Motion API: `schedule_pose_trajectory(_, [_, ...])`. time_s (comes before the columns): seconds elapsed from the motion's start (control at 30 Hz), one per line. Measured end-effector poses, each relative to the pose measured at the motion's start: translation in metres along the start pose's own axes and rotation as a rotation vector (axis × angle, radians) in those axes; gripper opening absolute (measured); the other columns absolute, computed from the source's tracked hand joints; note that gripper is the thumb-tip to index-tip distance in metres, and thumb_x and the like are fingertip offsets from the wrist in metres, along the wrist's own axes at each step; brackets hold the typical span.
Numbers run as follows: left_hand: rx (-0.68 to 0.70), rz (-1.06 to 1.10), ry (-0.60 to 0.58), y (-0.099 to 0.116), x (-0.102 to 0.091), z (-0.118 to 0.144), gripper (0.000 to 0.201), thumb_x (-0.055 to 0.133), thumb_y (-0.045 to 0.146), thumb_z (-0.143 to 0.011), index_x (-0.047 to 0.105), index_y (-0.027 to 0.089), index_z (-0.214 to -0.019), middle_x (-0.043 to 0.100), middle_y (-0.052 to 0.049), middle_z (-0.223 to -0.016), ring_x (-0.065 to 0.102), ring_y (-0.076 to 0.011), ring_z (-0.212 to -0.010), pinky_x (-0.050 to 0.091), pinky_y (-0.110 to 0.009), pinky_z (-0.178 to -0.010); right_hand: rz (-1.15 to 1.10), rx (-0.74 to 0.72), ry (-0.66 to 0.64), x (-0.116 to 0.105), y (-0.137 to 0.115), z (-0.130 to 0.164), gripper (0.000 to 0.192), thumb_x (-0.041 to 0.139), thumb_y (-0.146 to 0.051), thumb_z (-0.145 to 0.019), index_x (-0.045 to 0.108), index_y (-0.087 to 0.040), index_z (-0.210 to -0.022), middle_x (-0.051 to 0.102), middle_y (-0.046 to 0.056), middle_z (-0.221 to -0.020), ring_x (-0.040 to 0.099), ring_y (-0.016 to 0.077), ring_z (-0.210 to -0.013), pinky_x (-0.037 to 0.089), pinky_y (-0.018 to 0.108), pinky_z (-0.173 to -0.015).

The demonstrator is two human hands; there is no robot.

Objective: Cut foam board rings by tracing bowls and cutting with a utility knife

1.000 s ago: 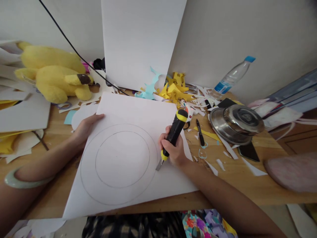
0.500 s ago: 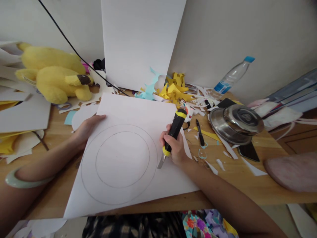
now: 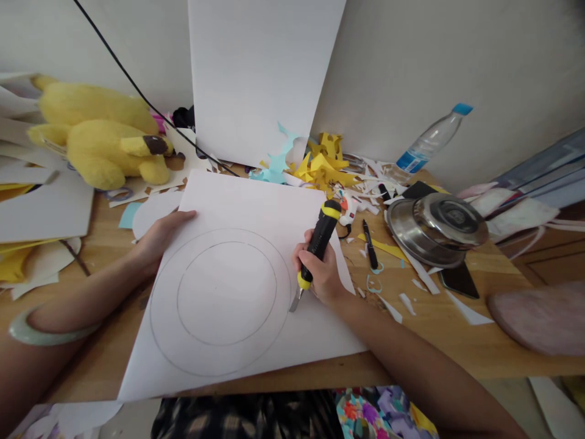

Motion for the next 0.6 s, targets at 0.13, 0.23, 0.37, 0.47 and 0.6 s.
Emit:
schedule_pose_trajectory(0.13, [-0.035,0.04,-0.032,-0.0037,0.001,-0.0013,0.027,0.057,0.021,-0.073,0.061,0.008,-0.096,0.064,-0.005,-0.06,0.064,-0.022,-0.05,0.058,-0.038,-0.05,0.023,-0.006,0.004,-0.0003,-0.0006,0.0001,0.025,0.052,-0.023,-0.066,0.031,-0.023,-0.08,0.044,-0.011,-0.046,0.039,0.0072,-0.041,0.027,0.021,-0.041])
schedule_pose_trajectory(0.23, [-0.049,0.07,-0.044,-0.0051,0.0016,-0.0015,0.027,0.058,0.021,-0.072,0.06,0.008,-0.096,0.065,-0.006,-0.062,0.064,-0.0223,-0.05,0.058,-0.038,-0.051,0.041,-0.014,0.011,-0.0006,-0.0011,0.0004,0.025,0.052,-0.022,-0.066,0.032,-0.023,-0.08,0.044,-0.011,-0.046,0.039,0.0072,-0.041,0.028,0.022,-0.042])
schedule_pose_trajectory(0.37, [-0.072,0.088,-0.038,-0.0071,0.0016,-0.001,0.029,0.058,0.021,-0.072,0.06,0.008,-0.098,0.066,-0.007,-0.063,0.064,-0.0234,-0.05,0.058,-0.039,-0.051,0.064,-0.034,0.012,-0.0002,-0.0022,0.0015,0.026,0.054,-0.022,-0.065,0.032,-0.023,-0.079,0.046,-0.01,-0.047,0.039,0.0073,-0.041,0.03,0.022,-0.042])
schedule_pose_trajectory(0.47, [-0.073,0.091,-0.038,-0.0073,0.0018,-0.0008,0.031,0.058,0.021,-0.071,0.061,0.008,-0.099,0.067,-0.009,-0.066,0.065,-0.0243,-0.052,0.058,-0.039,-0.052,0.083,-0.04,0.026,-0.0012,-0.0026,0.0028,0.027,0.055,-0.023,-0.065,0.033,-0.023,-0.08,0.045,-0.01,-0.048,0.039,0.0075,-0.041,0.031,0.022,-0.042])
schedule_pose_trajectory(0.6, [-0.061,0.066,-0.035,-0.0066,0.002,-0.0007,0.029,0.058,0.022,-0.07,0.062,0.008,-0.096,0.067,-0.01,-0.066,0.065,-0.0258,-0.052,0.058,-0.042,-0.052,0.09,-0.064,0.061,-0.0032,-0.0044,0.0048,0.026,0.054,-0.021,-0.065,0.033,-0.023,-0.08,0.044,-0.011,-0.048,0.04,0.0074,-0.041,0.031,0.022,-0.041])
Point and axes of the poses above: each hand's wrist, its own z-axis away from the middle knuckle, its own x-axis out of the palm, y = z × x, the point moved 9 cm from there along -z, towards the middle knuckle
